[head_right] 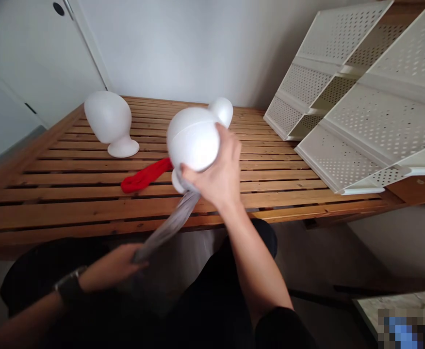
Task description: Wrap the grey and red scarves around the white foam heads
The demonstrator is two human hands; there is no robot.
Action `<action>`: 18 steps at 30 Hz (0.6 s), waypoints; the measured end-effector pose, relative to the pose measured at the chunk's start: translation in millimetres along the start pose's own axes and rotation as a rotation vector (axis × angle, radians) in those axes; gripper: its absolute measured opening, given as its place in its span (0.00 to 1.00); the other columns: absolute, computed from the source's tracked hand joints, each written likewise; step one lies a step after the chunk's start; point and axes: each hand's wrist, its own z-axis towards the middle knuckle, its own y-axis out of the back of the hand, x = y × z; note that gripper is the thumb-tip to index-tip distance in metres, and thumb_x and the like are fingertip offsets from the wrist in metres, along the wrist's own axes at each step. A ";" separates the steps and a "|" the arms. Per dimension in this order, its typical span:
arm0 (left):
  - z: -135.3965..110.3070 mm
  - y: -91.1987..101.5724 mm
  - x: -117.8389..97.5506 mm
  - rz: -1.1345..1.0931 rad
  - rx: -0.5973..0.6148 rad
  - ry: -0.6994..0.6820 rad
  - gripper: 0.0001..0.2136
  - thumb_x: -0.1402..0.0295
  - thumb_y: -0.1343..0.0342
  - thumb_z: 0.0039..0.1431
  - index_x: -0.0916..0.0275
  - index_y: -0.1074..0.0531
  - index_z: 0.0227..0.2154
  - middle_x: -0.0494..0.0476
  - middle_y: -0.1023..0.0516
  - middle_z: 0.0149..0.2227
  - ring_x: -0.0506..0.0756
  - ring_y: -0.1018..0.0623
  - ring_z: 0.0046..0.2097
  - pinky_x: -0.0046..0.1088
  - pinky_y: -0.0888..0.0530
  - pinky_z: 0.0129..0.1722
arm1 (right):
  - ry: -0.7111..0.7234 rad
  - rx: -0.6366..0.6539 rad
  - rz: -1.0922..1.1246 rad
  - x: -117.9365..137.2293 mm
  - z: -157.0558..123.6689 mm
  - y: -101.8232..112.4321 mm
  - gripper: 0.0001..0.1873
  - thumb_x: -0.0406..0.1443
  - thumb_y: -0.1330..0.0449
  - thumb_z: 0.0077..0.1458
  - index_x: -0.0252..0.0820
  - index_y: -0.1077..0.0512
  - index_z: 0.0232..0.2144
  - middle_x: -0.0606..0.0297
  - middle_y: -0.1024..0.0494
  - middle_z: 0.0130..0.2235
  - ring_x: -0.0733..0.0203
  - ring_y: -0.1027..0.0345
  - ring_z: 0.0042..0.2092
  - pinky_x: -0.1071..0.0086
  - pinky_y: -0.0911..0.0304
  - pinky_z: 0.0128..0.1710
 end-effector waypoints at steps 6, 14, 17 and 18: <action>132.6 147.2 -71.5 0.509 -0.353 -0.084 0.13 0.59 0.43 0.58 0.59 0.20 0.40 0.61 0.15 0.43 0.65 0.17 0.46 0.37 0.25 0.48 | -0.003 -0.072 -0.167 -115.7 85.8 -2.4 0.55 0.52 0.31 0.49 0.44 0.54 0.69 0.45 0.45 0.68 0.30 0.52 0.70 0.28 0.51 0.68; 316.3 262.3 -184.3 0.774 -0.533 -0.176 0.22 0.65 0.45 0.68 0.84 0.24 0.52 0.81 0.27 0.60 0.73 0.33 0.67 0.52 0.46 0.68 | -0.147 -0.015 -0.154 -228.4 127.0 -70.8 0.57 0.56 0.30 0.44 0.43 0.50 0.68 0.43 0.43 0.67 0.31 0.49 0.68 0.31 0.46 0.65; 359.8 280.9 -190.5 0.792 -0.681 -0.240 0.21 0.67 0.50 0.71 0.74 0.28 0.61 0.76 0.36 0.69 0.72 0.46 0.74 0.58 0.58 0.71 | -0.158 -0.001 -0.131 -235.0 125.5 -84.5 0.57 0.55 0.29 0.43 0.45 0.49 0.68 0.44 0.41 0.66 0.32 0.49 0.67 0.33 0.44 0.65; 371.9 284.4 -187.3 0.788 -0.713 -0.246 0.22 0.67 0.53 0.73 0.71 0.28 0.63 0.74 0.40 0.71 0.71 0.48 0.75 0.57 0.61 0.72 | -0.163 0.011 -0.128 -235.5 124.2 -87.7 0.58 0.55 0.29 0.42 0.45 0.49 0.67 0.45 0.40 0.66 0.32 0.49 0.67 0.34 0.43 0.66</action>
